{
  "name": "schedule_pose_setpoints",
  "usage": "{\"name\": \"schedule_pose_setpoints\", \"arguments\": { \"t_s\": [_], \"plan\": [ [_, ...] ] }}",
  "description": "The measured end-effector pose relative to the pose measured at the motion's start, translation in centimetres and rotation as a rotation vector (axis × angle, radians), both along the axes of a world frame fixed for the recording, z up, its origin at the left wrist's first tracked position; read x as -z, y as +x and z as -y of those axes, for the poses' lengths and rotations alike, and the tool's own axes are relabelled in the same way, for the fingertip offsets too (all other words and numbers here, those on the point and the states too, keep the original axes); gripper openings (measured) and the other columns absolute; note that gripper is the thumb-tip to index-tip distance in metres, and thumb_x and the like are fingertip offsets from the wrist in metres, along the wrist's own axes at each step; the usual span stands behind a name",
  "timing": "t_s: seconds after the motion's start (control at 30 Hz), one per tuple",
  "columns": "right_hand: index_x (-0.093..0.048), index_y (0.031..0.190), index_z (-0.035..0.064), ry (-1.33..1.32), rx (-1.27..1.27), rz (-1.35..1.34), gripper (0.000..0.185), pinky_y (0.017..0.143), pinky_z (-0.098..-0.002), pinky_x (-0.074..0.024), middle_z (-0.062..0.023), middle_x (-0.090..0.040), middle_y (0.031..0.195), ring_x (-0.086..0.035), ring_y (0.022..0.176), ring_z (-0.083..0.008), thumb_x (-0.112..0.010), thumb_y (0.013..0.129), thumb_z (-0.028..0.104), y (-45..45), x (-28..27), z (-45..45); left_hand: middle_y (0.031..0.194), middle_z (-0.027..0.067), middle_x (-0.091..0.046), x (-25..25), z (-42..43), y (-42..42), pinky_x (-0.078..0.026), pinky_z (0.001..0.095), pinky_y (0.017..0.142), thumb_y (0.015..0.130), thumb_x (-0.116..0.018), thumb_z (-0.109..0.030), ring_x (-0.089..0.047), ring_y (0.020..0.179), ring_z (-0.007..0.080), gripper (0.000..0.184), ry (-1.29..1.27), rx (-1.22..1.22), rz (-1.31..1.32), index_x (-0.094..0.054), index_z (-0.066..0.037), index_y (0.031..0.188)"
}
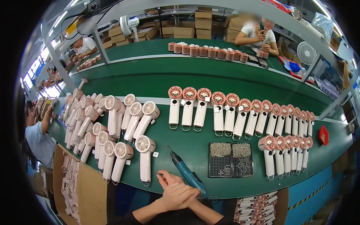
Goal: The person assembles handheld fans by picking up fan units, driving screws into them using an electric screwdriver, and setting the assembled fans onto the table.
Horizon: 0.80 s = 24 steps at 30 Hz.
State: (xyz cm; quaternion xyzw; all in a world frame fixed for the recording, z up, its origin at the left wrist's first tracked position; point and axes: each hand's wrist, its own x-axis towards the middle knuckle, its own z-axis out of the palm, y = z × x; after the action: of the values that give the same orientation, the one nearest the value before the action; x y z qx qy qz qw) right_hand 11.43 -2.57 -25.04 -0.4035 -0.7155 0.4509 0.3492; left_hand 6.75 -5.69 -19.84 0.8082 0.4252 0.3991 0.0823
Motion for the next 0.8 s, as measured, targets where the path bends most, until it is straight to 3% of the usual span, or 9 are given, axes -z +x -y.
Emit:
{"name": "schedule_pose_setpoints", "arguments": {
  "t_s": [0.27,0.47,0.53,0.63,0.7,0.8],
  "plan": [
    [-0.059,0.105,0.0081,-0.007,-0.007,-0.009,0.022,0.047,-0.0311,-0.0444,-0.0069,-0.058,0.064,-0.056,0.051,-0.0191,-0.068,0.086,0.015,0.0,0.4,0.1,0.072,0.0004,-0.057,0.2,-0.2,0.1,-0.040,0.0279,0.055,0.077,-0.070,-0.012,-0.054,0.059,0.0138,0.014,0.049,0.025,0.045,-0.065,-0.005,0.088],
    [-0.060,0.104,0.0078,0.024,0.009,-0.025,0.021,0.047,-0.0310,-0.0442,-0.0071,-0.058,0.064,-0.056,0.050,-0.0185,-0.068,0.086,0.015,0.0,0.7,-0.1,0.077,-0.0005,-0.062,0.5,0.1,-0.1,-0.041,0.0261,0.060,0.075,-0.072,-0.014,-0.058,0.065,0.0135,0.017,0.010,0.010,-0.002,-0.067,-0.008,0.091],
    [-0.060,0.108,0.0073,0.042,-0.014,-0.003,0.022,0.045,-0.0225,-0.0446,-0.0033,-0.060,0.066,-0.057,0.050,-0.0089,-0.066,0.089,0.016,0.1,1.2,-0.2,0.078,-0.0003,-0.062,0.7,0.1,0.0,-0.042,0.0263,0.059,0.075,-0.071,-0.014,-0.058,0.065,0.0140,0.018,0.014,0.007,-0.003,-0.066,-0.008,0.091],
    [-0.061,0.105,0.0063,-0.043,-0.019,0.026,0.019,0.045,-0.0228,-0.0446,-0.0025,-0.060,0.065,-0.057,0.050,-0.0084,-0.067,0.089,0.016,0.1,0.3,-0.2,0.076,0.0006,-0.060,0.7,0.2,0.0,-0.042,0.0270,0.059,0.074,-0.071,-0.011,-0.057,0.064,0.0149,0.018,0.039,0.000,0.050,-0.065,-0.006,0.090],
    [-0.062,0.101,0.0060,-0.054,0.000,0.029,0.018,0.045,-0.0234,-0.0441,-0.0033,-0.059,0.065,-0.056,0.049,-0.0092,-0.069,0.087,0.014,-0.2,-0.2,0.0,0.075,0.0003,-0.059,1.0,0.4,-0.2,-0.041,0.0271,0.059,0.073,-0.071,-0.010,-0.057,0.063,0.0150,0.017,0.031,-0.004,0.082,-0.065,-0.006,0.089],
    [-0.060,0.101,0.0089,0.152,-0.031,0.147,0.019,0.048,-0.0326,-0.0462,-0.0080,-0.061,0.075,-0.060,0.057,-0.0221,-0.068,0.085,0.014,-0.1,-0.6,-0.1,0.075,-0.0006,-0.060,1.6,1.1,-0.5,-0.042,0.0272,0.059,0.073,-0.072,-0.010,-0.057,0.063,0.0149,0.019,0.087,-0.067,0.118,-0.066,-0.006,0.090]
  ]
}}
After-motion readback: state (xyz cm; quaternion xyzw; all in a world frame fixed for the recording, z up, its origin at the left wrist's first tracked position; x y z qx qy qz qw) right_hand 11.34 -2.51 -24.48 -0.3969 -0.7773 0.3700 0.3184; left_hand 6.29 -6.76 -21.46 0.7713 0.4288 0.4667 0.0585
